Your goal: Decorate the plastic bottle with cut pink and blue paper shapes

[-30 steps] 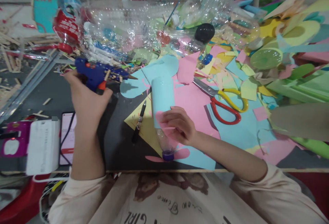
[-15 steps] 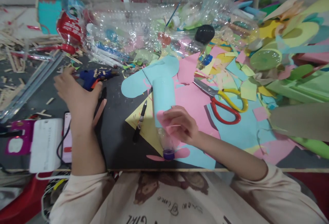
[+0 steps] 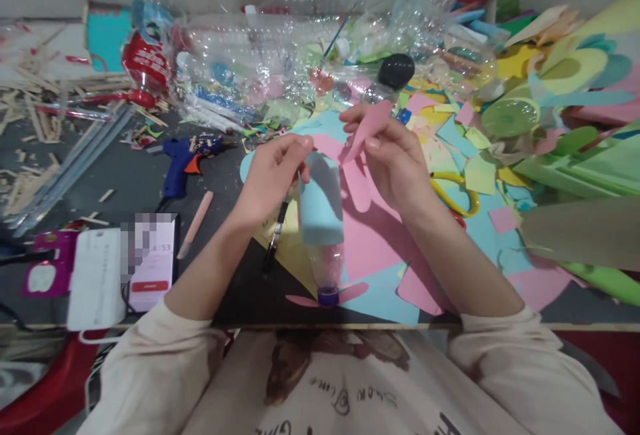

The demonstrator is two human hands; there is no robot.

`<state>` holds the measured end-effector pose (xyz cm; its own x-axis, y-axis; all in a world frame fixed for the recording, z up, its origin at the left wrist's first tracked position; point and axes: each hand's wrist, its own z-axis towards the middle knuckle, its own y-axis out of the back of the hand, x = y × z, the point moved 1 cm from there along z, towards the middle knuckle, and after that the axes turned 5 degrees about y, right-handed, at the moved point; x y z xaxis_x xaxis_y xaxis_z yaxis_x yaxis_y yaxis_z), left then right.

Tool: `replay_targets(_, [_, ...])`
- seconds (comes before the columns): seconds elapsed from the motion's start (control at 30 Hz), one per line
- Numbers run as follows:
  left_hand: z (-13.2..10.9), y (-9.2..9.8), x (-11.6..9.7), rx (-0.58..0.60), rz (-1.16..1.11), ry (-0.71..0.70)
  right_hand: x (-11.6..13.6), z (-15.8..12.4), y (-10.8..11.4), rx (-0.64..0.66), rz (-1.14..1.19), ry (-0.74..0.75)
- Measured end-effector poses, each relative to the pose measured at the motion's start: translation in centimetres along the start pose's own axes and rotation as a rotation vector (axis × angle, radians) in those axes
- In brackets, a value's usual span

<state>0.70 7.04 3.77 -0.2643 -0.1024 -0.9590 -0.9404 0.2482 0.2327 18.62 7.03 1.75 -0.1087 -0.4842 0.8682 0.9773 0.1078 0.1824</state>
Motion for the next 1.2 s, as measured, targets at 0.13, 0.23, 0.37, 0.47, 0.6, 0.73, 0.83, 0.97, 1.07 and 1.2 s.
replay_targets(0.13, [1.0, -0.1, 0.5, 0.046, -0.108, 0.095, 0.5, 0.8, -0.4, 0.096, -0.012, 0.064])
replay_targets(0.23, [0.9, 0.2, 0.5, 0.003, -0.114, 0.058, 0.4, 0.7, -0.6, 0.119, 0.014, 0.088])
replay_targets(0.37, [1.0, 0.7, 0.6, -0.072, -0.114, 0.024, -0.5, 0.4, -0.4, 0.131, 0.091, -0.065])
replay_targets(0.47, [1.2, 0.9, 0.9, -0.1, -0.088, 0.03, -1.2, 0.3, 0.0, 0.112, 0.155, -0.183])
replay_targets(0.6, [1.4, 1.0, 1.3, -0.084, -0.091, 0.059, -1.7, 0.7, 0.6, 0.044, 0.203, -0.226])
replay_targets(0.73, [1.7, 1.0, 1.6, -0.052, -0.116, 0.131, -1.9, 1.0, 0.9, 0.033, 0.218, -0.237])
replay_targets(0.83, [1.9, 0.9, 1.8, -0.052, -0.11, 0.15, -2.0, 1.1, 1.0, 0.058, 0.211, -0.235])
replay_targets(0.97, [2.2, 0.9, 2.5, -0.034, -0.094, 0.128, -2.3, 1.0, 1.0, 0.092, 0.168, -0.226])
replay_targets(1.07, [2.1, 1.1, 3.1, -0.02, -0.091, 0.127, -2.6, 0.9, 0.9, 0.108, 0.152, -0.209])
replay_targets(1.2, [2.0, 1.2, 3.7, -0.025, -0.116, 0.122, -2.6, 0.9, 0.8, 0.129, 0.148, -0.201])
